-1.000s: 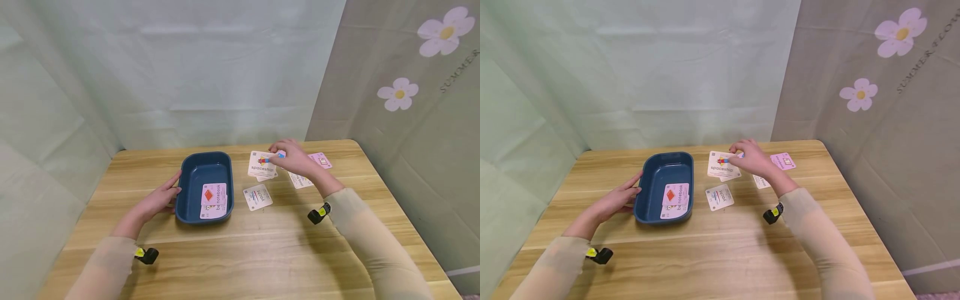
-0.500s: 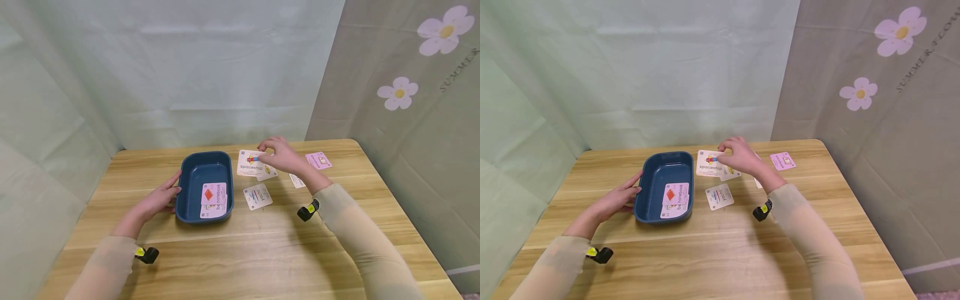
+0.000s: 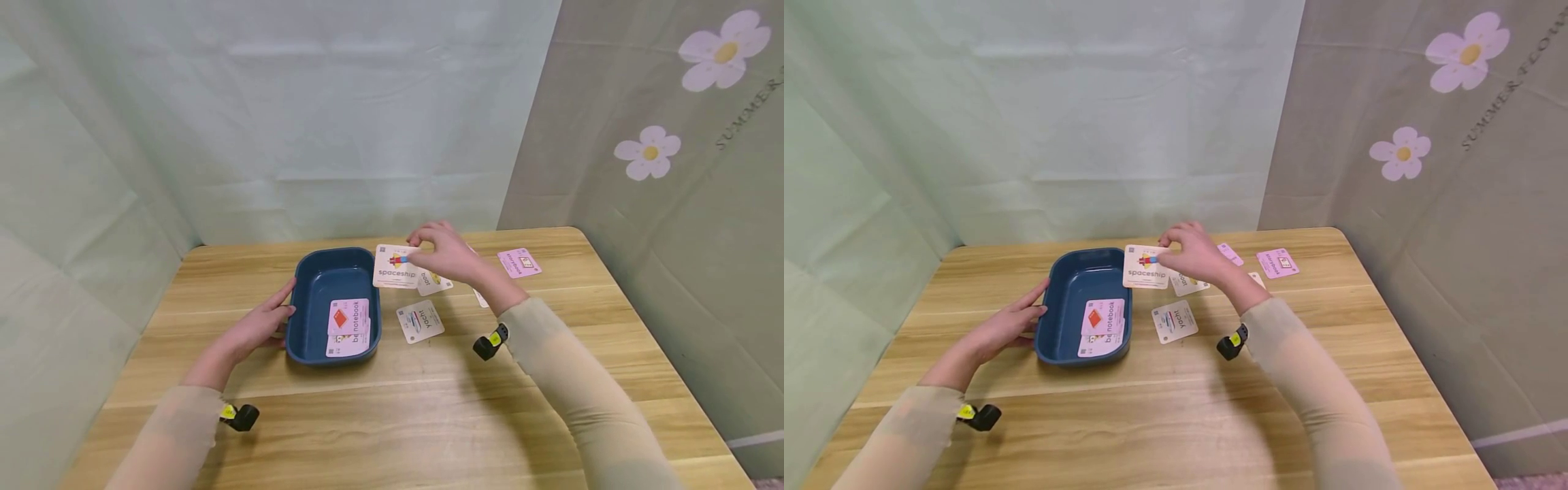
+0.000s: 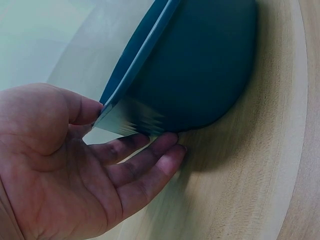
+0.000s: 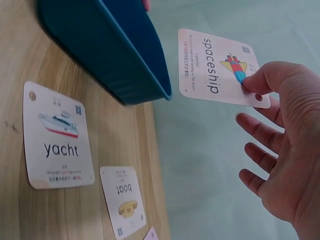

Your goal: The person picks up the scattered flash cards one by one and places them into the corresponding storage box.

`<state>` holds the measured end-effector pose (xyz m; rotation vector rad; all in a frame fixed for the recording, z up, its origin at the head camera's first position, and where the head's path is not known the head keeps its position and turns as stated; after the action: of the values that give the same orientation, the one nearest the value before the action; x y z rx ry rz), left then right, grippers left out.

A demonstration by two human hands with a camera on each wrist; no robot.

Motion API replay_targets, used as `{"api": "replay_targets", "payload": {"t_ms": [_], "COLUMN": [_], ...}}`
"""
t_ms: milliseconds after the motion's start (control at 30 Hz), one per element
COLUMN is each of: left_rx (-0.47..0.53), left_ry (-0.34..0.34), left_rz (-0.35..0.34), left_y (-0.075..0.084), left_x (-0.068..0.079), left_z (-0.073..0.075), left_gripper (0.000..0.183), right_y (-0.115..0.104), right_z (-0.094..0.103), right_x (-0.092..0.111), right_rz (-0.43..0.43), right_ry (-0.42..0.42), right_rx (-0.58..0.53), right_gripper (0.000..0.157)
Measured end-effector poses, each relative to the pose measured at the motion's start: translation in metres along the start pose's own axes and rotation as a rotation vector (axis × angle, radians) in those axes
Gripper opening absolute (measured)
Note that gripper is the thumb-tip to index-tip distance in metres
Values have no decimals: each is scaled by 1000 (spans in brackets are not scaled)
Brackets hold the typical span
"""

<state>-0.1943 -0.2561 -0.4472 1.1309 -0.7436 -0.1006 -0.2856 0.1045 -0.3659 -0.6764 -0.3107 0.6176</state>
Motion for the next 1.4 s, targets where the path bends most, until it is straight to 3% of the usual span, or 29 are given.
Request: {"api": "replay_targets", "payload": {"t_ms": [1400], "left_rx": [-3], "left_ry": [-2], "left_rz": [11], "left_y": [-3], "left_x": [-2], "left_z": [2], "left_gripper": [66], "right_y": [-49], "right_z": [-39], "right_x": [-48], "right_rz": [88], "right_ry": [-68], "right_rx": [121], "right_gripper": [12]}}
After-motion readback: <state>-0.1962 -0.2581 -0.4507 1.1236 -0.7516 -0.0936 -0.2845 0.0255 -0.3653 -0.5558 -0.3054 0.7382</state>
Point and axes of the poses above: each hand's wrist, its own x-axis away from the middle knuckle, its own z-axis out of the back of the hand, y = z × x, the point moved 3 cm from there along -x, towards the middle knuckle, and after that the axes turned 14 degrees about -y, right-handed, at the moved point
